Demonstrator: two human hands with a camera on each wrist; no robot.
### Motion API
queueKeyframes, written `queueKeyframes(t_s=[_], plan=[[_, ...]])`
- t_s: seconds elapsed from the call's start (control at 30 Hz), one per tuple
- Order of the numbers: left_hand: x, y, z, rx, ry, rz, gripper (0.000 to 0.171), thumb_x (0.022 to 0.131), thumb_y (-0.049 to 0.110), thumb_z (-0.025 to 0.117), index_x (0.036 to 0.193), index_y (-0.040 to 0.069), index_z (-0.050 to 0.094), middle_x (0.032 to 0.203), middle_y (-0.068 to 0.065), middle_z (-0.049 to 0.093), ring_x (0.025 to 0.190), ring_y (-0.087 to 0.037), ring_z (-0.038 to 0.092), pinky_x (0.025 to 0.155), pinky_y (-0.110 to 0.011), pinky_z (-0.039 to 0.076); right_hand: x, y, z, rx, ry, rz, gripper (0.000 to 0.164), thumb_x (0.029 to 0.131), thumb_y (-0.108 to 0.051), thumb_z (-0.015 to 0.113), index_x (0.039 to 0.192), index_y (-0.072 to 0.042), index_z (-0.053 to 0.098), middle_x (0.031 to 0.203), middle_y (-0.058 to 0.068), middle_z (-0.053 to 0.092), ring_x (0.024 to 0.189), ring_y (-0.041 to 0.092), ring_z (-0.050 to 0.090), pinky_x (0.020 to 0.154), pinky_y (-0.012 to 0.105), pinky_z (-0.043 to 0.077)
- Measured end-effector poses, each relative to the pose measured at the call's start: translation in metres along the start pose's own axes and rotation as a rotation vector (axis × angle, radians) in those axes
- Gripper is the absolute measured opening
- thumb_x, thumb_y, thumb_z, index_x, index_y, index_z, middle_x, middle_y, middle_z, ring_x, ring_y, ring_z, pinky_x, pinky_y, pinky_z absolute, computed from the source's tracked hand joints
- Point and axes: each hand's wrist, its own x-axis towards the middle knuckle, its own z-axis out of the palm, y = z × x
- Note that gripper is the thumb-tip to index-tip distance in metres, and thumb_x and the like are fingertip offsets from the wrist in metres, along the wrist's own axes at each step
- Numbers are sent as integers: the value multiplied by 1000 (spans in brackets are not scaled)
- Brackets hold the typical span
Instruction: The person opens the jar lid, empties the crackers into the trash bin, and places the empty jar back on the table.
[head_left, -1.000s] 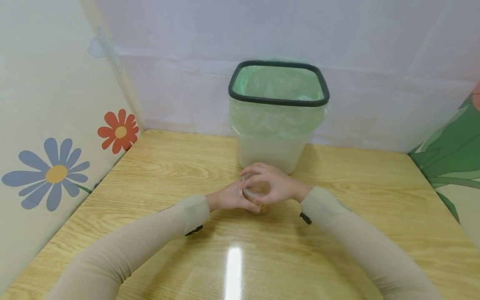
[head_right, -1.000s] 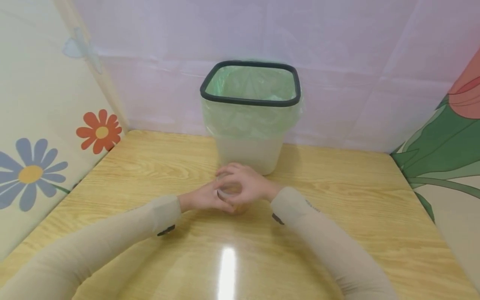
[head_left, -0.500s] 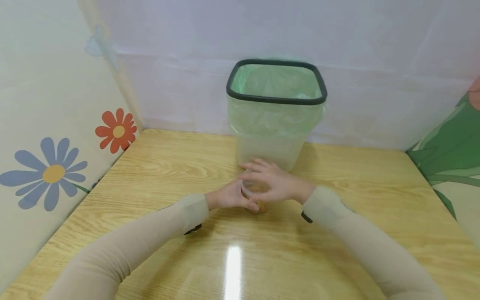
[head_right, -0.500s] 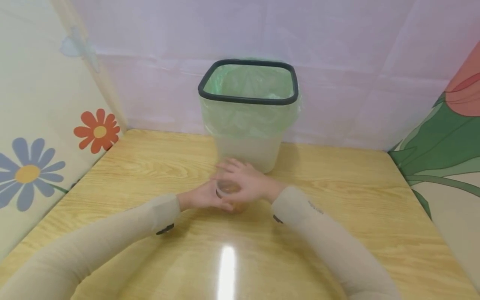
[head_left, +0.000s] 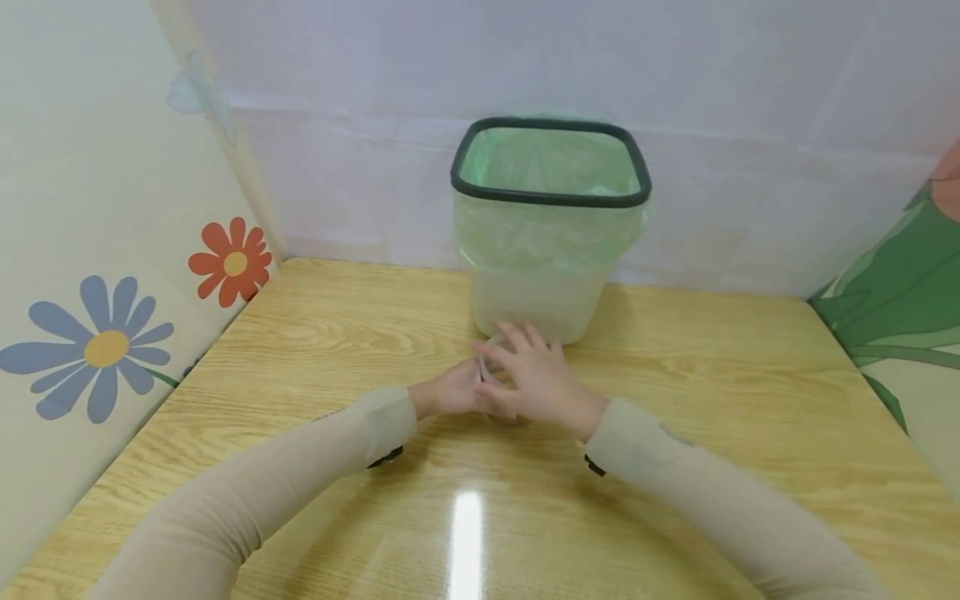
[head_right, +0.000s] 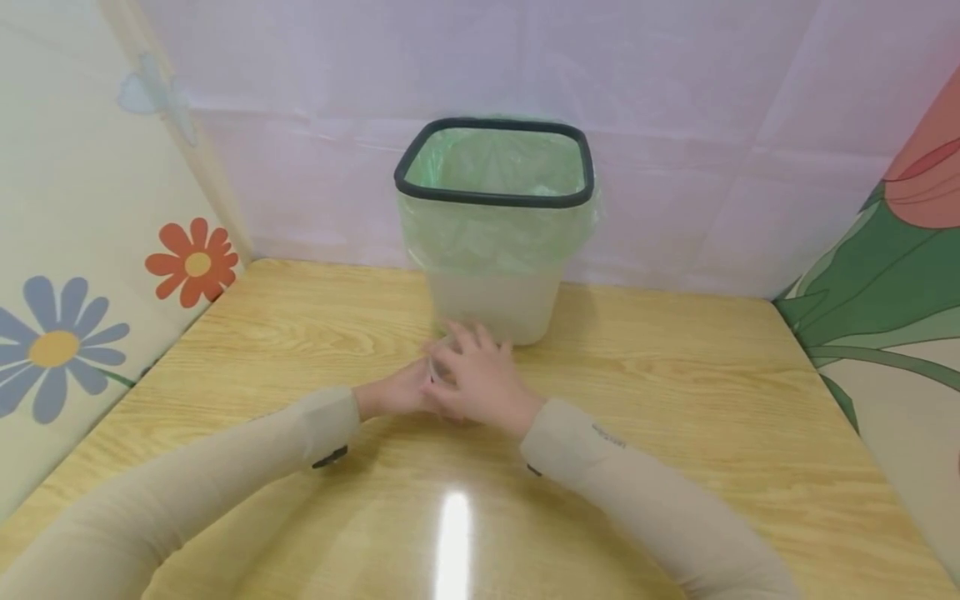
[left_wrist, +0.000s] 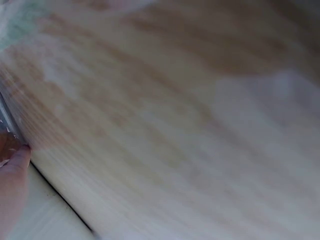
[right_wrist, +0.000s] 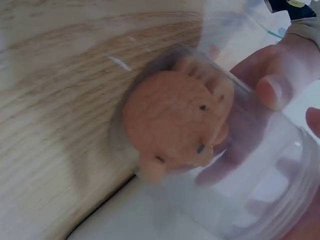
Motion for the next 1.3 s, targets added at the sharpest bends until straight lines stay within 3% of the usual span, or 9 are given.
queueKeyframes(t_s=[0.1, 0.33, 0.47, 0.73, 0.8, 0.97, 1.2, 1.3], plan=[[0, 0, 0, 3, 1, -15, 61, 82, 16, 78, 137, 6, 54, 162, 3, 9, 143, -26, 24, 97, -34, 47, 0, 0, 1, 13, 16, 0, 57, 92, -50, 61, 143, -24, 51, 152, 17, 34, 135, 47, 30, 97, 74, 30], [1, 2, 0, 39, 15, -32, 28, 80, 14, 78, 105, 3, 73, 149, -5, 43, 129, -22, 46, 97, -31, 46, 3, 6, 4, 103, 77, -59, 47, 88, -36, 69, 131, -18, 62, 144, 17, 44, 130, 44, 37, 98, 68, 33], [1, 3, 0, 48, 19, -36, 39, 79, 14, 79, 115, 3, 69, 150, -4, 41, 128, -20, 45, 97, -29, 47, 4, 11, 5, 144, 109, -115, 41, 86, -30, 71, 124, -16, 67, 140, 17, 49, 128, 42, 41, 98, 66, 35], [-1, 4, 2, -78, 0, -30, 52, 81, 6, 75, 128, -2, 53, 149, -9, 39, 114, -21, 56, 86, -35, 54, 7, 24, 6, 160, 167, -278, 38, 80, -26, 70, 115, -14, 71, 132, 14, 56, 122, 35, 48, 93, 60, 41], [-2, 4, 2, -97, -4, -22, 71, 81, 6, 75, 142, 4, 39, 150, -10, 37, 113, -21, 56, 86, -36, 54, 8, 27, 6, 170, 177, -318, 37, 79, -26, 70, 114, -12, 72, 131, 13, 58, 121, 34, 49, 93, 59, 42], [-1, 2, 3, -169, -15, -23, 96, 82, 3, 76, 154, 12, 13, 141, -12, 47, 108, -23, 60, 87, -38, 54, 11, 34, 6, 207, 174, -413, 34, 79, -24, 70, 110, -11, 73, 128, 13, 59, 120, 34, 50, 95, 57, 42], [-1, 4, 2, -99, -12, -66, 93, 82, 8, 78, 153, 9, 18, 114, -9, 68, 97, -19, 66, 86, -34, 54, 16, 41, 5, 275, 181, -524, 35, 74, -19, 71, 108, -9, 74, 125, 15, 60, 116, 34, 52, 98, 51, 42], [0, 3, 1, -68, -14, -64, 87, 81, 10, 78, 151, 8, 25, 124, -7, 63, 100, -18, 65, 87, -34, 53, 17, 43, 6, 290, 182, -543, 35, 74, -18, 71, 108, -10, 74, 125, 15, 60, 115, 33, 52, 97, 50, 43]])
